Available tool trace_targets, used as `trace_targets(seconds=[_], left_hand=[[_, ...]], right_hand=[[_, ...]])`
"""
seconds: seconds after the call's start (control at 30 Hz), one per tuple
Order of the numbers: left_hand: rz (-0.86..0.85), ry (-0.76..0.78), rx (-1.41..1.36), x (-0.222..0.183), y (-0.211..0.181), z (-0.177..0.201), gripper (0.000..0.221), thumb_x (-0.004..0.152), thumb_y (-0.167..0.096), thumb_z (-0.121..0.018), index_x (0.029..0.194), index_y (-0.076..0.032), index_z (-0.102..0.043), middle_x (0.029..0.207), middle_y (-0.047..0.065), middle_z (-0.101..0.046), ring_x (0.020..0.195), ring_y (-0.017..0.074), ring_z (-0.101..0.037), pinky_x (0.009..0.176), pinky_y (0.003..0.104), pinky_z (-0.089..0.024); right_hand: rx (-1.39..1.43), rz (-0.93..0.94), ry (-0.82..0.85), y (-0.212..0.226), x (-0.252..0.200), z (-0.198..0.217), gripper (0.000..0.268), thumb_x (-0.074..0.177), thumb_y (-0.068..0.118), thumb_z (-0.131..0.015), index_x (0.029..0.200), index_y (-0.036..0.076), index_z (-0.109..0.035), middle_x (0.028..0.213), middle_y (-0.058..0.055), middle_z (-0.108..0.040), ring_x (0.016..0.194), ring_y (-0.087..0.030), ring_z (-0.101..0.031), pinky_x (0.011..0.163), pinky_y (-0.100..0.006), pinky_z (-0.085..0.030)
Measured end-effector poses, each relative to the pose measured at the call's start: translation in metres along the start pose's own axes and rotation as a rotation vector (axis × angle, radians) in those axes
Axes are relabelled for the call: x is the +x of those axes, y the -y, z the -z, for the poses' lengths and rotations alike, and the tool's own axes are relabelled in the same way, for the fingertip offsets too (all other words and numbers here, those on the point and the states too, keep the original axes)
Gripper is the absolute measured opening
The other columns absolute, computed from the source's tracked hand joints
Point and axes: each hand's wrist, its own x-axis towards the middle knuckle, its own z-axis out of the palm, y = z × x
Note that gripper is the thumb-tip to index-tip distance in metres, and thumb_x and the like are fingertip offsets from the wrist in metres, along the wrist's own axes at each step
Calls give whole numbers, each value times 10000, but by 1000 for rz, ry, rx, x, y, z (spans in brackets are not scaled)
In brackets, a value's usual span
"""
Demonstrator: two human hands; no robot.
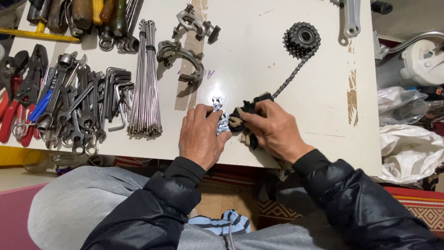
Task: Cleaning a bicycle chain by wiping it with a cloth on a workbench.
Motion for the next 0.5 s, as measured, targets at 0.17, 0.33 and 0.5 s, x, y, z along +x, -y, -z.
trace_targets(seconds=[0.17,0.33,0.5], left_hand=[[-4,11,-4,1,-2,5,513,791,-248,-851,1200,14,-686,1153,193,-531,1041,353,-540,893,454,-430],[-1,4,-24,0,-1,3,516,790,-246,-853,1201,16,-684,1149,194,-529,1041,352,-538,893,458,-429],[1,18,-19,1,-3,7,504,799,-235,-846,1204,18,-684,1150,197,-533,1040,347,-540,888,450,-430]], right_hand=[[17,-170,-25,-19,7,6,103,944,275,-758,1043,261,-781,920,-4,-582,846,-228,-677,731,-326,-565],[27,-218,-39,3,5,3,143,965,339,-742,1055,229,-765,922,-26,-590,839,-255,-694,690,-348,-575],[31,-202,-46,3,8,6,141,948,334,-754,1022,214,-747,926,-41,-576,853,-295,-695,697,-368,-573]])
